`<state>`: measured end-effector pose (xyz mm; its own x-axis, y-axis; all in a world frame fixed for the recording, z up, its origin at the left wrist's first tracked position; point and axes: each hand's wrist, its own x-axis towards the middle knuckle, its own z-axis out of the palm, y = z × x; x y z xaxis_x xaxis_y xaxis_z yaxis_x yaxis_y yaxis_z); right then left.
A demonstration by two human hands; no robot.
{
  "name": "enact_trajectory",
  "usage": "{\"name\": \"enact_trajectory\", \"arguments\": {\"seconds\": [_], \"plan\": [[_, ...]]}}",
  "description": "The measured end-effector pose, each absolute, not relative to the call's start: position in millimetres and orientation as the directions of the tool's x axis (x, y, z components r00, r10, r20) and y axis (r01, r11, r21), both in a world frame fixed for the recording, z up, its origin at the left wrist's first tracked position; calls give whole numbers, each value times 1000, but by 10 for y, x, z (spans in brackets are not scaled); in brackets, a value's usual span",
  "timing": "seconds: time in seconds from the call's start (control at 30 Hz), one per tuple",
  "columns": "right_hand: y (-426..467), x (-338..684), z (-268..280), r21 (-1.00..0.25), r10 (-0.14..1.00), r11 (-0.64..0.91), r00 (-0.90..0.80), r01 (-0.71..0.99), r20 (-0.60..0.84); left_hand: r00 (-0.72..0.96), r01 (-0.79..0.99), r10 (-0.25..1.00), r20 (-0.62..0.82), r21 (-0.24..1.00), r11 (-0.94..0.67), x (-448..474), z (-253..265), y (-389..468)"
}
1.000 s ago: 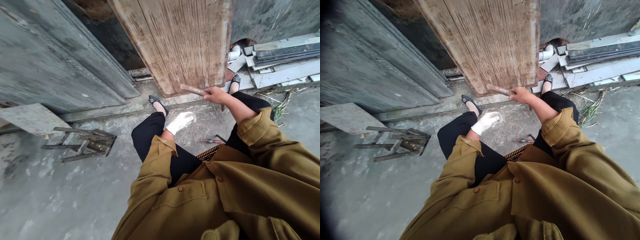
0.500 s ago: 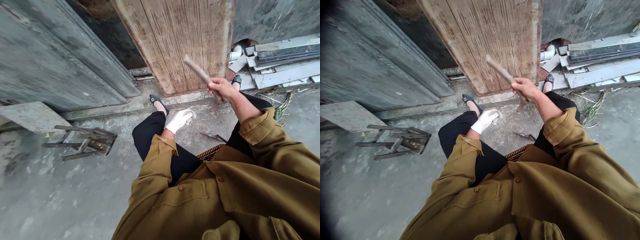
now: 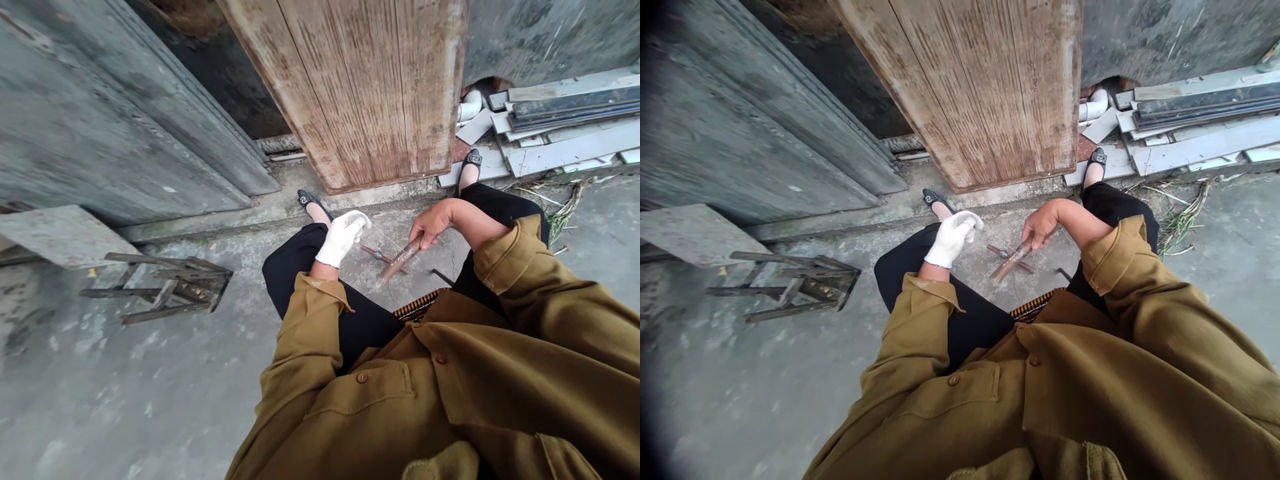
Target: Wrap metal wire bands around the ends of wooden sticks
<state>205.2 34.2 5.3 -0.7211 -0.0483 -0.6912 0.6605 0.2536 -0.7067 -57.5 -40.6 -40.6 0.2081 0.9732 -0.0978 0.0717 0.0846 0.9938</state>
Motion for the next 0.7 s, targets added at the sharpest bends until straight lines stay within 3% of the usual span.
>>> {"name": "enact_trajectory", "arguments": {"seconds": [0.03,0.07,0.13,0.17,0.2,0.27,0.37,0.47,0.53,0.63,0.7], "plan": [[321,2067,113,-799,-104,179,-797,573,-595,185,114,977,-103,990,83,-557,-437,-397],[317,2089,172,-883,-67,116,-884,455,-463,188,164,976,-114,983,83,-530,-469,-392],[357,2140,257,-977,246,50,-950,209,-191,288,248,945,-158,965,86,-463,-530,-392],[395,2163,272,-985,430,64,-895,162,-119,371,270,910,-185,959,85,-431,-556,-397],[439,2179,266,-979,596,87,-797,186,-98,448,269,869,-208,959,91,-404,-576,-404],[522,2186,200,-899,808,111,-565,423,-166,545,247,807,-227,963,104,-376,-596,-419],[577,2135,47,-567,902,175,-363,805,-236,555,224,804,-214,969,104,-396,-577,-435],[531,2043,-67,-254,826,363,-436,896,-358,548,213,812,-201,972,97,-435,-532,-445],[462,1995,-99,-199,652,499,-517,843,-555,536,223,821,-195,971,84,-448,-503,-451],[347,1984,-58,-411,198,543,-588,732,-784,491,231,852,-180,970,72,-451,-476,-450],[297,2022,36,-651,-58,400,-691,645,-720,444,216,883,-152,975,59,-445,-476,-440]]}}
